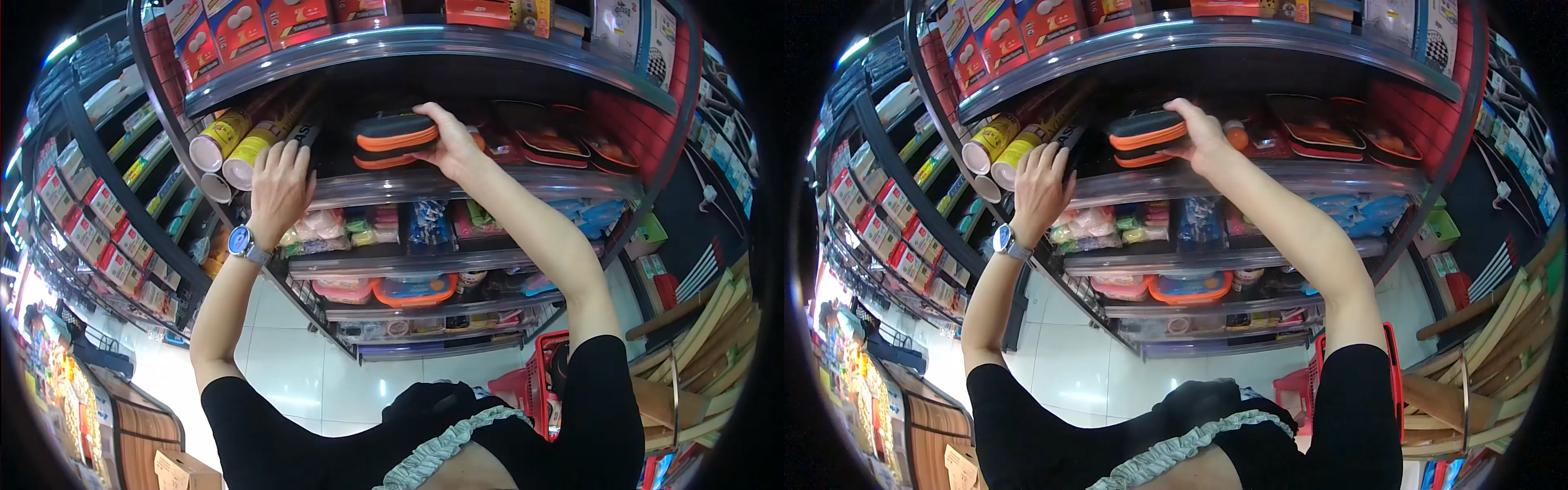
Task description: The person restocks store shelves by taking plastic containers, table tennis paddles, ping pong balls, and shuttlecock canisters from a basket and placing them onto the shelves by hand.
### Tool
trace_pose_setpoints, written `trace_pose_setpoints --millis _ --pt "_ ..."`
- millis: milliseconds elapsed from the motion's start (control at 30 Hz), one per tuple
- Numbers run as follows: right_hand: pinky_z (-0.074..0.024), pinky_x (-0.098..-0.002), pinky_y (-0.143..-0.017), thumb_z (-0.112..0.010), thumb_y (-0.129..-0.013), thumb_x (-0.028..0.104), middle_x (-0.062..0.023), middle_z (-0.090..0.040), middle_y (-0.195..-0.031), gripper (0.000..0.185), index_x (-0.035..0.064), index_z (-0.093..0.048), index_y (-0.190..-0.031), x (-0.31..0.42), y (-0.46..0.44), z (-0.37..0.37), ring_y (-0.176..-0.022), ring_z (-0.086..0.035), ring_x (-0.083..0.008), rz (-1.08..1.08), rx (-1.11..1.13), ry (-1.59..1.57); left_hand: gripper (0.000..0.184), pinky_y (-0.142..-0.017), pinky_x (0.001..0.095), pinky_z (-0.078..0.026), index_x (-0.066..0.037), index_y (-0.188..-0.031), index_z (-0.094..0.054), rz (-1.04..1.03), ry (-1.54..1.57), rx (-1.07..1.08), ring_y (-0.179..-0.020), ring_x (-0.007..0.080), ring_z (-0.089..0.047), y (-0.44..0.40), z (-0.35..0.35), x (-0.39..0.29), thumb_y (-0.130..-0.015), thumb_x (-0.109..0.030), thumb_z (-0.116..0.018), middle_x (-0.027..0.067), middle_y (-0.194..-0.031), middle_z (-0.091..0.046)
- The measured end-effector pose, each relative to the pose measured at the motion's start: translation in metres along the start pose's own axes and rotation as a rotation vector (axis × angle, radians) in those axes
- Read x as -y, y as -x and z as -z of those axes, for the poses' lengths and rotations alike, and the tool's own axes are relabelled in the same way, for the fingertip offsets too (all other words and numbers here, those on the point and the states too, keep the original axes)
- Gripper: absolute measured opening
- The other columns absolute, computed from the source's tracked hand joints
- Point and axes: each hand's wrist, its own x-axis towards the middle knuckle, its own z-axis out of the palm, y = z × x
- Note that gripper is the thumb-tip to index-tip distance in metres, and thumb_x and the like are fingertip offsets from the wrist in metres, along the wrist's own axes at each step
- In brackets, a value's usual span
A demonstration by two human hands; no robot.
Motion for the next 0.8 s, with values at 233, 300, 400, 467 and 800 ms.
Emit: trace_pose_setpoints --millis 233,300,400,467,800 --pt "-0.0528 -0.0323 -0.06 -0.073 -0.073 0.031 -0.0064 -0.062 -0.093 0.039 0.0073 -0.058 -0.1 0.007 -0.003 0.012 -0.081 -0.063 -0.02 0.123 -0.121 0.016 0.031 -0.089 0.0416 -0.045 -0.002 -0.105 -0.059 -0.078 0.067 -0.062 -0.105 0.0321 -0.055 0.0 -0.007 0.006 -0.077 -0.016 -0.065 0.0149 -0.109 -0.058" --pt "-0.0485 -0.0329 -0.067 -0.073 -0.074 0.032 -0.0015 -0.061 -0.091 0.03 0.0145 -0.061 -0.095 0.008 -0.001 0.013 -0.083 -0.06 -0.0155 0.127 -0.144 0.049 0.029 -0.088 0.0412 -0.045 -0.002 -0.101 -0.059 -0.088 0.068 -0.091 -0.103 0.0315 -0.055 0.0 -0.007 0.006 -0.076 -0.016 -0.064 0.0146 -0.105 -0.059" --pt "-0.0474 -0.0317 -0.066 -0.073 -0.073 0.034 -0.0001 -0.06 -0.09 0.03 0.0155 -0.061 -0.094 0.016 0.0 0.013 -0.083 -0.058 -0.0136 0.148 -0.134 0.074 0.026 -0.086 0.0411 -0.046 -0.003 -0.097 -0.059 -0.065 0.074 -0.113 -0.101 0.0311 -0.056 0.0 -0.007 0.005 -0.075 -0.016 -0.064 0.0143 -0.102 -0.059" --pt "-0.0481 -0.032 -0.065 -0.072 -0.073 0.036 -0.0003 -0.06 -0.091 0.031 0.0165 -0.061 -0.094 0.024 -0.001 0.019 -0.083 -0.059 -0.0136 0.161 -0.135 0.119 0.025 -0.085 0.0411 -0.046 -0.003 -0.096 -0.058 -0.053 0.073 -0.111 -0.101 0.031 -0.056 0.001 -0.008 0.005 -0.075 -0.015 -0.064 0.0141 -0.101 -0.059" --pt "-0.048 -0.0279 -0.067 -0.063 -0.083 0.033 -0.0007 -0.066 -0.096 0.025 0.0133 -0.063 -0.098 0.09 0.058 0.094 -0.083 -0.062 -0.0147 0.276 -0.125 -0.103 0.032 -0.089 0.0405 -0.046 -0.002 -0.105 -0.059 -0.036 0.082 -0.036 -0.106 0.0312 -0.054 0.001 -0.005 0.002 -0.077 -0.017 -0.065 0.0141 -0.11 -0.058"
